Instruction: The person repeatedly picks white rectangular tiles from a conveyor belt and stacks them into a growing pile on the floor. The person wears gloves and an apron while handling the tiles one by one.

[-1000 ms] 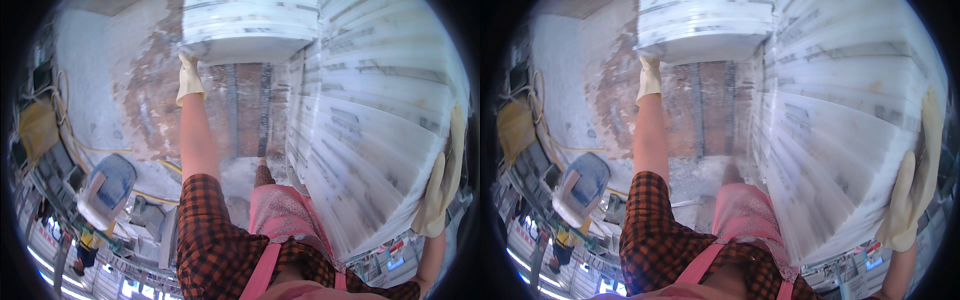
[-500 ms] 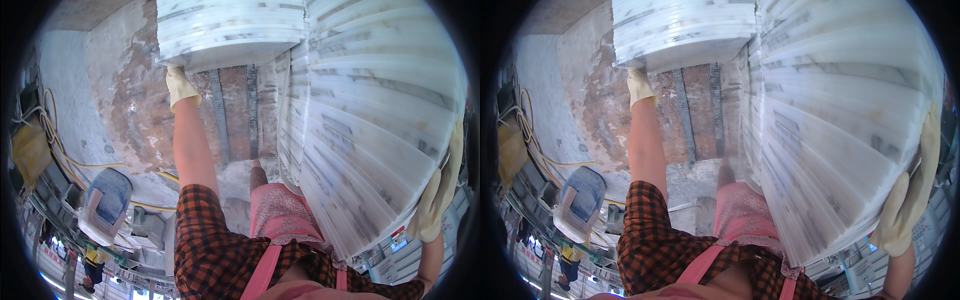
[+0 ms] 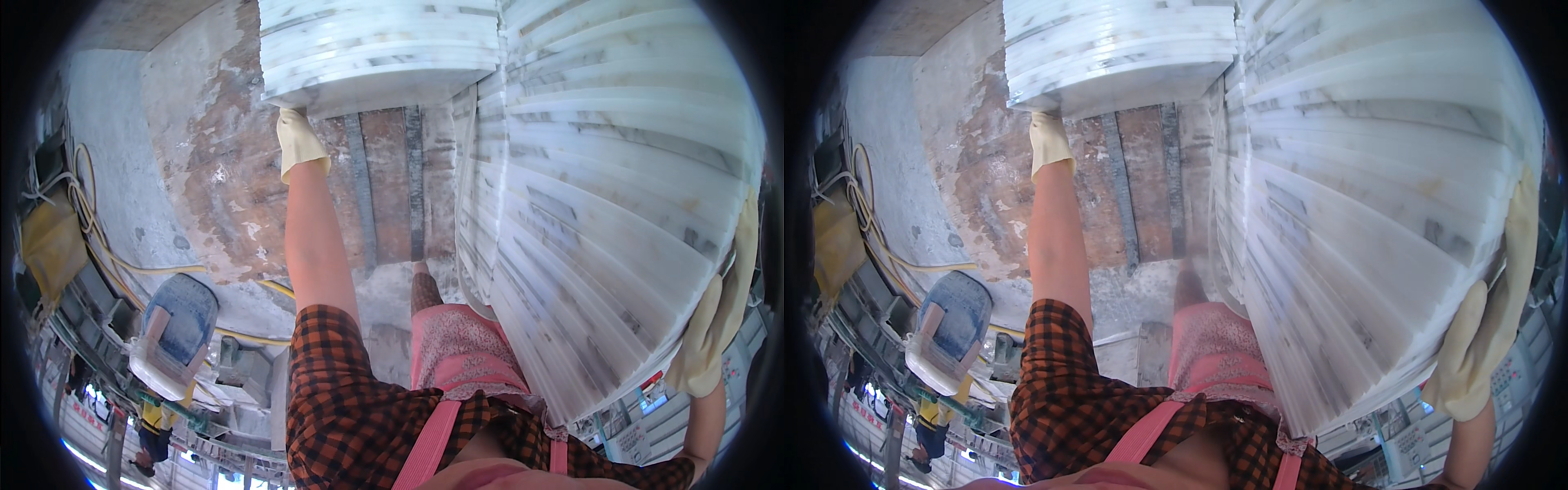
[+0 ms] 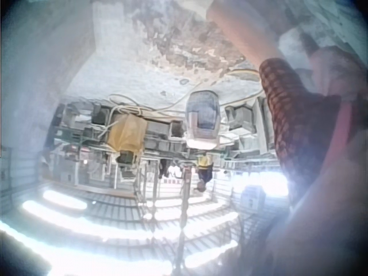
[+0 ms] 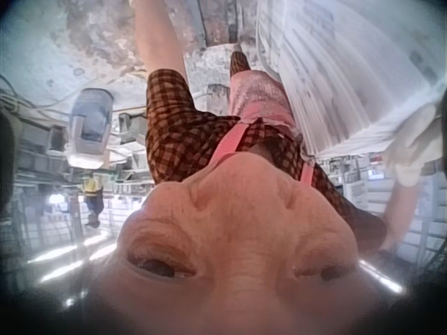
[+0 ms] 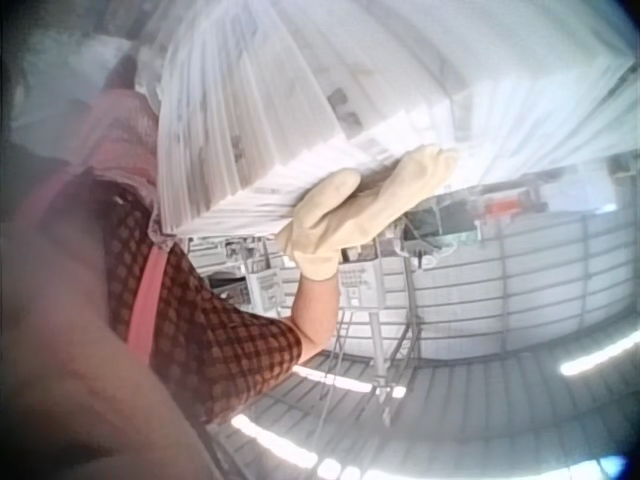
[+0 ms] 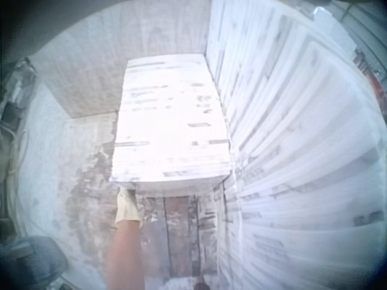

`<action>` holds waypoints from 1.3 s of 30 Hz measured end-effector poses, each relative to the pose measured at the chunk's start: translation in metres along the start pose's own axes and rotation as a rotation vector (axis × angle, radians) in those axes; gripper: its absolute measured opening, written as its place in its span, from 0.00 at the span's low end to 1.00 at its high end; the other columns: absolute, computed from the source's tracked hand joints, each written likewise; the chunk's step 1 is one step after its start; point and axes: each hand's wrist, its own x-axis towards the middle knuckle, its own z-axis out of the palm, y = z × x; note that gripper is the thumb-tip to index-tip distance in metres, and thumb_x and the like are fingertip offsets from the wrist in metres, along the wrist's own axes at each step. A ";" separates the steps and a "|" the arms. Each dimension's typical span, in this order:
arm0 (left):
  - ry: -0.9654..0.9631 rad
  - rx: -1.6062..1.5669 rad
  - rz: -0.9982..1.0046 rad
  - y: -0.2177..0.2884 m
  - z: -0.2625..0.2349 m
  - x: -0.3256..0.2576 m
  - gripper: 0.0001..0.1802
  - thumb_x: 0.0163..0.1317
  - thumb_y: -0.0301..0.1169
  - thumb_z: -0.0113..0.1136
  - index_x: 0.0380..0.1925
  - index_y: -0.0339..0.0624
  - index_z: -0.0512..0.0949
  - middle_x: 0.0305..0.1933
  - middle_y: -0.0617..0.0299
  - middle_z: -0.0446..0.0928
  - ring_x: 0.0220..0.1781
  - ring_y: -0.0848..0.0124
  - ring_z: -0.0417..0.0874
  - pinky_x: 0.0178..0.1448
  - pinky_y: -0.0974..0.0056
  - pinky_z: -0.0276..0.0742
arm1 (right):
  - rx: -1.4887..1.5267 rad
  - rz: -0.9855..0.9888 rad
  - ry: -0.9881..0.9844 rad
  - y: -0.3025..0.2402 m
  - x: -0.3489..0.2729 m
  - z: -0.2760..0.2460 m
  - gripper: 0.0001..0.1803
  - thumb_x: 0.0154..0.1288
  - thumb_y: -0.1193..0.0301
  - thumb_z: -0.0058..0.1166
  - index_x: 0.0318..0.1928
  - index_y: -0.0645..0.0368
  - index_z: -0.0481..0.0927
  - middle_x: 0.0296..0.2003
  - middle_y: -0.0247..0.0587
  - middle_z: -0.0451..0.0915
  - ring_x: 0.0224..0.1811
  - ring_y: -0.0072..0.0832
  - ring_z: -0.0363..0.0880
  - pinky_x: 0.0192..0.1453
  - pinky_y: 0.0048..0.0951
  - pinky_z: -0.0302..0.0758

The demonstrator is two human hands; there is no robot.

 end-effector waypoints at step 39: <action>0.420 0.815 -0.835 -0.119 -0.259 -0.577 0.24 0.59 0.50 0.51 0.48 0.50 0.84 0.50 0.55 0.83 0.56 0.54 0.82 0.63 0.47 0.70 | 0.237 -0.365 0.633 0.026 -0.015 0.043 0.27 0.71 0.66 0.47 0.67 0.63 0.67 0.68 0.53 0.65 0.72 0.47 0.59 0.76 0.45 0.51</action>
